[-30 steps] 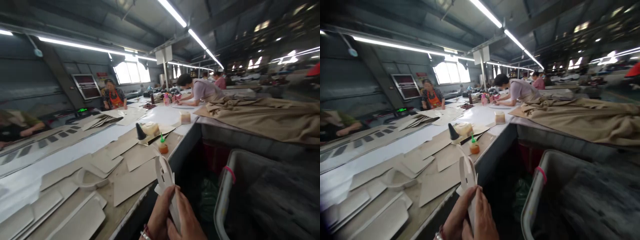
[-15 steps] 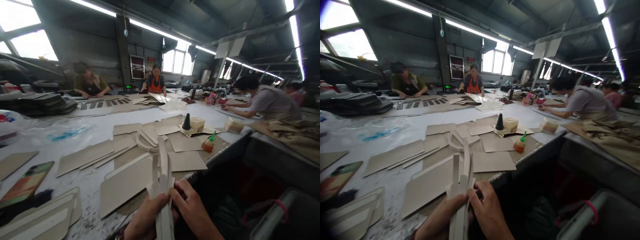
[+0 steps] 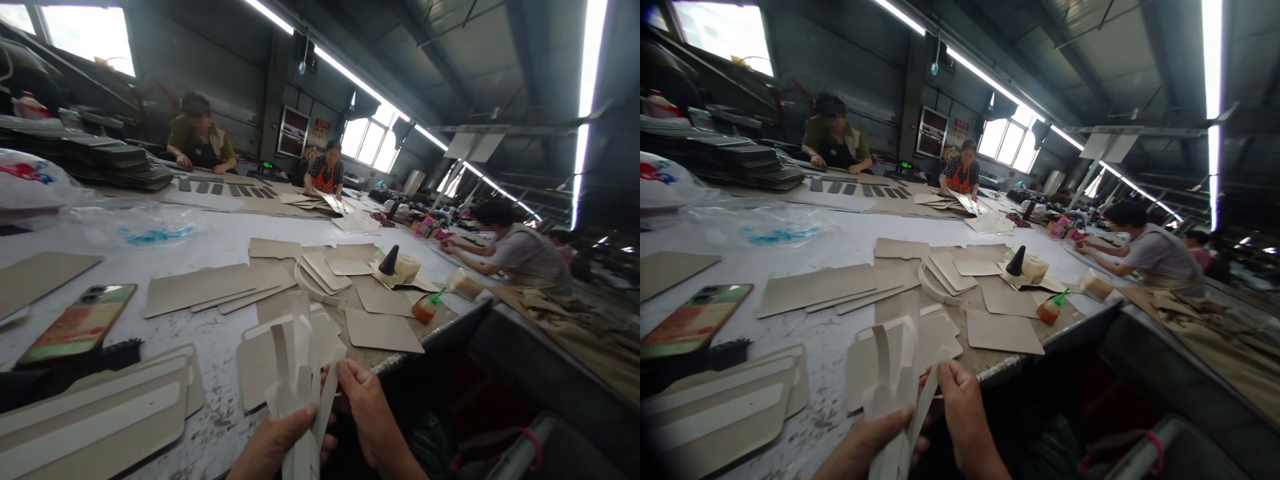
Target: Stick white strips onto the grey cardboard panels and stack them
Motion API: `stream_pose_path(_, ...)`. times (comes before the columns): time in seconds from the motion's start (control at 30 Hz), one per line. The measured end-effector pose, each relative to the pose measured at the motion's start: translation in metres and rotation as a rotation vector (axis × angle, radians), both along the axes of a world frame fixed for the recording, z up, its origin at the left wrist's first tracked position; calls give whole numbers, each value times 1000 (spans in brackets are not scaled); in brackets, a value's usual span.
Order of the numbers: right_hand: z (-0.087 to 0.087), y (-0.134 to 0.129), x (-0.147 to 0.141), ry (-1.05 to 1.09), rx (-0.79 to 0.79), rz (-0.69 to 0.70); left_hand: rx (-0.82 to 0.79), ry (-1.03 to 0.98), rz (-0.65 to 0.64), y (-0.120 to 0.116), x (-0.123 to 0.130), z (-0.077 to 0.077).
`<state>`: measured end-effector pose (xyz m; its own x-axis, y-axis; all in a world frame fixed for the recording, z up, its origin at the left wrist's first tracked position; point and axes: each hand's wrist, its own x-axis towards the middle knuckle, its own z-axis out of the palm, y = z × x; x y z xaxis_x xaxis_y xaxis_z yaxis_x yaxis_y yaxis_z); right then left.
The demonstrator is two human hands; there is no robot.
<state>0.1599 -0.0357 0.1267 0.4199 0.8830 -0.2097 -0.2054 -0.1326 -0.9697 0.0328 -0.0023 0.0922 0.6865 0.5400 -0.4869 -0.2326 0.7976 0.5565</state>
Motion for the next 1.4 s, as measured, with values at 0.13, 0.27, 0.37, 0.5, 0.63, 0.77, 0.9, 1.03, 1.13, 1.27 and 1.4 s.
stream_pose_path(0.13, 9, 9, -2, 69, 21, -136, -20, -57, -40, 3, -12, -21)
stream_pose_path(0.27, 10, 11, 10, 55, 25, -165, 59, -61, 90, 9, -29, -39)
stream_pose_path(0.37, 8, 9, 11, -132, -116, 3, 131, -84, 202, 14, -44, -42)
stream_pose_path(0.5, 7, 8, -10, -520, -114, 403, 172, -33, 245, 16, -56, -31)
stream_pose_path(0.63, 6, 17, -37, -565, -78, 618, 176, 3, 248, 17, -57, -17)
stream_pose_path(0.77, 1, 35, -47, -185, -137, 600, 166, 70, 369, 19, -61, -14)
stream_pose_path(0.9, 4, 59, -42, 96, -42, 314, 203, 154, 391, 18, -73, -24)
stream_pose_path(1.03, 12, 78, -34, 371, 12, 149, 258, 227, 339, 12, -79, -26)
stream_pose_path(1.13, 11, 84, -31, 508, 38, 106, 305, 378, 299, 9, -73, -20)
stream_pose_path(1.27, -4, 74, -21, 535, 50, 55, 362, 560, 300, 10, -64, -13)
stream_pose_path(1.4, -19, 44, 21, 147, -21, -53, 552, 719, 206, 14, -62, -11)
